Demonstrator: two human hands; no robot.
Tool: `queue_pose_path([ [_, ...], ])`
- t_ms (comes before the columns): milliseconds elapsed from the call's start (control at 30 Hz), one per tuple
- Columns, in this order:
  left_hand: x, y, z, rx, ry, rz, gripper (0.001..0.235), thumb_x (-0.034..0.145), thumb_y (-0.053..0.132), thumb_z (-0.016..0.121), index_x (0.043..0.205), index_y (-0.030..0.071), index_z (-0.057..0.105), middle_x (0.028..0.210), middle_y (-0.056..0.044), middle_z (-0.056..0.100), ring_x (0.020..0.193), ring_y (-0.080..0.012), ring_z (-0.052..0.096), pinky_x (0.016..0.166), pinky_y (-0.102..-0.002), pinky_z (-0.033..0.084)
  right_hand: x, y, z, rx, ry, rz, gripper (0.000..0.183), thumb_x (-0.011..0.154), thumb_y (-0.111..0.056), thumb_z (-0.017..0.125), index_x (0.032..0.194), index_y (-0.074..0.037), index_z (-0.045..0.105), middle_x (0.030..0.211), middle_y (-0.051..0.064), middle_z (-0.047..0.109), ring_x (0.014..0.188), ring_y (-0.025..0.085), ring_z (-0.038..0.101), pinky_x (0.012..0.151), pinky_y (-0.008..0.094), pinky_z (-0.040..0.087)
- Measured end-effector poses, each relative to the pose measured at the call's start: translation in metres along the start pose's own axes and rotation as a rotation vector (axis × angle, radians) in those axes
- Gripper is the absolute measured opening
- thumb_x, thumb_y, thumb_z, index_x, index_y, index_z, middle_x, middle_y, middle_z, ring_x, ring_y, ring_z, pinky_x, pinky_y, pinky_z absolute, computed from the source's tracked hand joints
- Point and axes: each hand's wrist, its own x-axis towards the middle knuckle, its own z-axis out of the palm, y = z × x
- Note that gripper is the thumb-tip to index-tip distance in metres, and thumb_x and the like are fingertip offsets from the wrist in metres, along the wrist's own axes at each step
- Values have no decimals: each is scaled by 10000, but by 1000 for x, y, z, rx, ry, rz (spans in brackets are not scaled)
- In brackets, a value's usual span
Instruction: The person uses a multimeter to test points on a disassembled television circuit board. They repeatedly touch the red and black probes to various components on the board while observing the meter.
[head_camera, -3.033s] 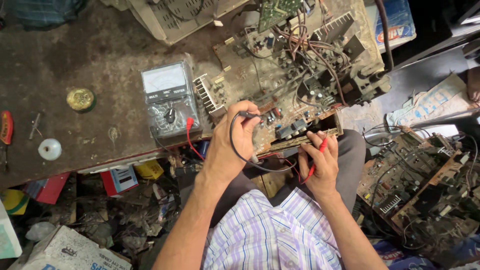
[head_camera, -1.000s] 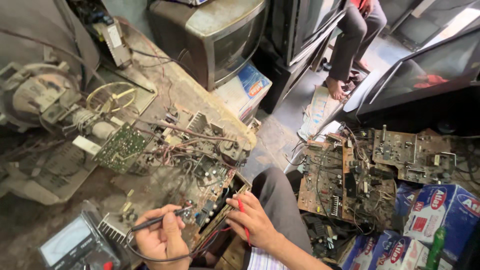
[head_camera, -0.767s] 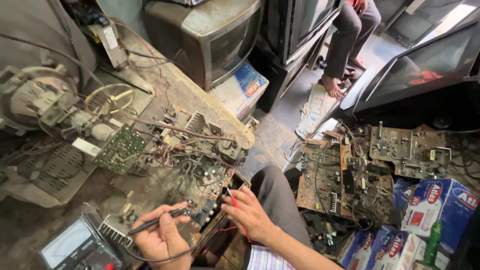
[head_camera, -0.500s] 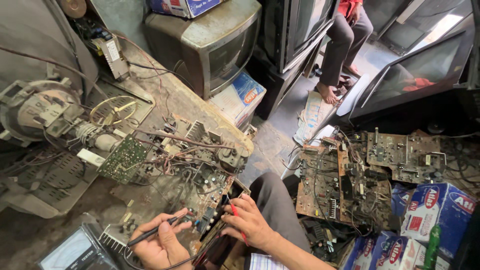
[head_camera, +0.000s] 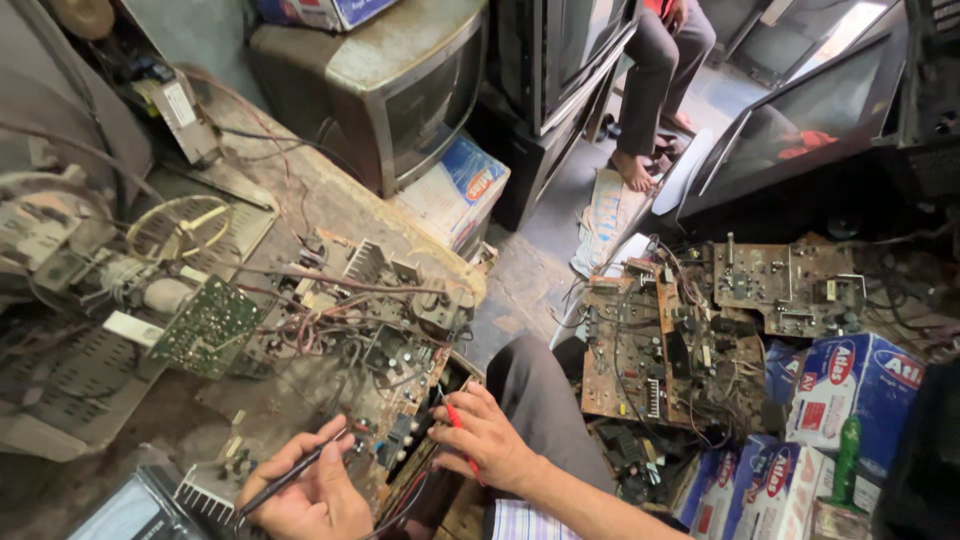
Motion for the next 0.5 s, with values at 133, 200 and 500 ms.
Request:
queue_pose_path([
  [133, -8, -14, -7, 54, 27, -131, 352, 1002, -110, 565, 1182, -27, 273, 1050, -232, 602, 918, -348, 745, 712, -388, 649, 1, -2, -3, 2, 3, -3, 434, 836, -259, 885, 1185, -117, 668, 1280, 75, 654, 1315, 310, 540, 1184, 557, 327],
  [200, -11, -33, -19, 19, 43, -183, 298, 1002, -47, 596, 1154, -59, 340, 1053, -277, 617, 932, -367, 750, 714, -410, 649, 1, -2, -3, 12, 5, -2, 439, 833, -256, 885, 1188, -110, 671, 1284, 80, 655, 1316, 315, 538, 1183, 559, 325],
  [500, 44, -91, -86, -348, -751, -571, 459, 790, 92, 674, 1132, -173, 519, 1207, -387, 668, 920, -390, 794, 799, -444, 657, 1, -2, -1, 19, 3, 1, 453, 823, -268, 895, 1183, -103, 675, 1278, 86, 656, 1315, 322, 528, 1174, 567, 319],
])
